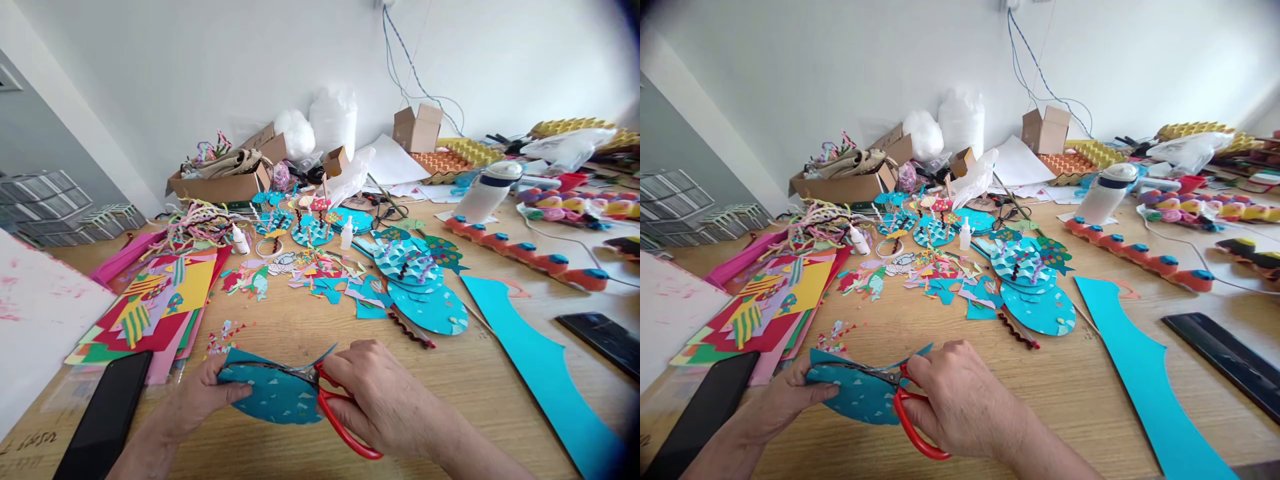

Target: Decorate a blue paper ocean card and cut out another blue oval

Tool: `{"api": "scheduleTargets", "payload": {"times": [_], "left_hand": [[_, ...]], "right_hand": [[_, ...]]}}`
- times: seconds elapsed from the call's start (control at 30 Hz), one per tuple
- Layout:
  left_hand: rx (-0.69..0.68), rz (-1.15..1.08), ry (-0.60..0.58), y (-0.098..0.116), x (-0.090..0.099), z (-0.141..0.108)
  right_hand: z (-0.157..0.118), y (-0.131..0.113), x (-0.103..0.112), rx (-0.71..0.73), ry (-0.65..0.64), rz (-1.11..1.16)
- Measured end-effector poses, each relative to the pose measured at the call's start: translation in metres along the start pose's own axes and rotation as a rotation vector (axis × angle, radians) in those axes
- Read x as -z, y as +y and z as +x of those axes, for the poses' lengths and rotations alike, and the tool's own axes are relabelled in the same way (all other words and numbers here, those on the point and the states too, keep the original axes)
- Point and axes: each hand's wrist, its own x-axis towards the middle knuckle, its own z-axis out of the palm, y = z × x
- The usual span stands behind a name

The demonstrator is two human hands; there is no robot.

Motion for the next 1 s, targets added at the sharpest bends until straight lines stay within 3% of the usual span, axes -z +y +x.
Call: {"api": "scheduleTargets", "payload": {"times": [0.23, 0.4, 1.0], "left_hand": [[0.019, 0.045, -0.012, 0.003, 0.001, 0.0], [0.037, 0.115, -0.108, 0.015, 0.004, -0.001], [0.016, 0.334, -0.124, 0.017, 0.003, 0.001]], "right_hand": [[0.0, -0.001, 0.004, 0.025, 0.01, -0.02], [-0.001, -0.001, 0.004, -0.01, -0.008, 0.005], [-0.005, -0.003, 0.005, -0.017, -0.024, 0.021]]}}
